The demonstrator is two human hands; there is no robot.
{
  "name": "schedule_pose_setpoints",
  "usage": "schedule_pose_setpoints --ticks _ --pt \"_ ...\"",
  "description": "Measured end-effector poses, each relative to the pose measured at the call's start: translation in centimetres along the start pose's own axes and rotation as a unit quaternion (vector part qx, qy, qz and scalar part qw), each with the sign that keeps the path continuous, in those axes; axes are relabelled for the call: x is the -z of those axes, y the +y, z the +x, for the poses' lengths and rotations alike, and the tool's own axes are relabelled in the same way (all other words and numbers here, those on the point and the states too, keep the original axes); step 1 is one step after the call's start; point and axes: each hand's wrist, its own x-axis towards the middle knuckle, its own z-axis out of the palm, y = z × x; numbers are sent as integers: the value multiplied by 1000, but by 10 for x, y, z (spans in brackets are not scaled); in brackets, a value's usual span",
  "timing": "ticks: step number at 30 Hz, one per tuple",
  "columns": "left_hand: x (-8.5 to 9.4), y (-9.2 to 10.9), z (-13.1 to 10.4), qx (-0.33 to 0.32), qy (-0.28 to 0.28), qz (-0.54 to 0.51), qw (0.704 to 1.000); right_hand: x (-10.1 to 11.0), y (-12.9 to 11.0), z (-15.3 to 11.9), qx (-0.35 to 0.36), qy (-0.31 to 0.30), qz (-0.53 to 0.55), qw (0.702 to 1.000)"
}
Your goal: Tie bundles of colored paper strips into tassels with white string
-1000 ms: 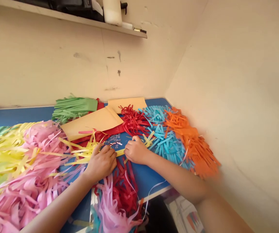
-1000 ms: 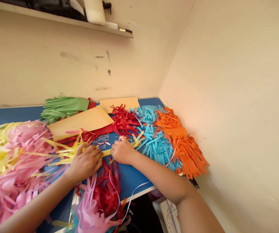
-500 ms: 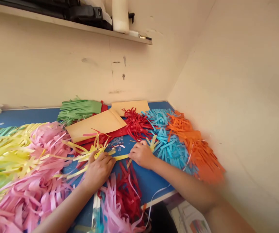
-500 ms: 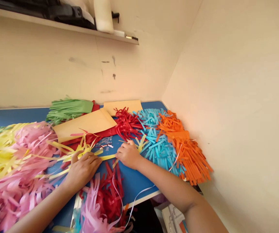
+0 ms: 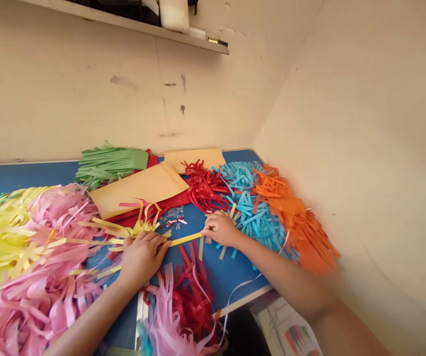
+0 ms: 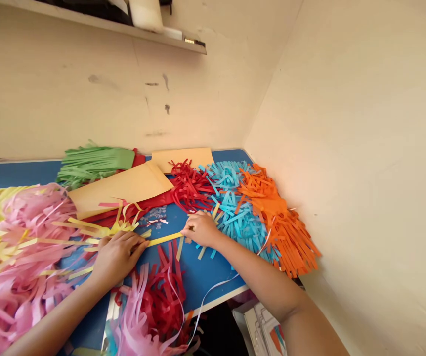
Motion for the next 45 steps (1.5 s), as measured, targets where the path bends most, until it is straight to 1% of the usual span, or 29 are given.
schedule_pose_setpoints --ticks 4,6,8,9,11,13,15,17,19,21,23,24,28,30,32,35,39,42,45 --pt "0 0 6 -5 -13 9 1000 0 -6 8 -24 -9 -32 999" --pt "1 0 7 -8 -12 14 1000 2 -10 9 -24 -9 -48 998" --pt "5 1 7 -36 -4 19 999 6 -15 6 -7 -7 -61 998" --pt "7 2 6 -64 4 25 998 8 -17 4 21 -6 -72 997" --pt "10 6 5 -134 28 45 990 10 -21 0 115 -3 -109 987" --pt "12 11 6 -184 50 63 980 9 -23 -2 219 8 -155 963" --pt "12 18 9 -195 59 65 977 6 -24 0 279 24 -190 941" --pt "12 23 14 -188 64 61 978 1 -23 5 300 28 -209 930" --pt "11 26 18 -175 71 61 980 -3 -23 11 289 26 -201 936" --pt "10 27 19 -166 75 64 981 -5 -23 13 249 25 -164 954" --pt "7 27 18 -162 74 70 982 -6 -26 14 214 36 -133 967" --pt "5 26 17 -159 72 73 982 -7 -28 13 207 48 -129 969" --pt "-5 23 12 -139 70 81 985 -19 -37 8 236 96 -158 954" --pt "-7 22 7 -137 68 75 985 -24 -37 5 249 102 -180 946" --pt "-5 20 0 -143 70 60 985 -25 -31 0 254 103 -192 942" --pt "-3 9 -11 -153 75 26 985 -17 -13 -6 233 88 -177 952" --pt "-10 -9 -18 -152 84 -49 984 -4 7 -9 145 41 -90 985" --pt "-13 -12 -17 -111 73 -90 987 -1 10 -8 87 20 -32 995" --pt "-11 -5 -14 -59 65 -78 993 1 6 -6 63 7 -14 998"
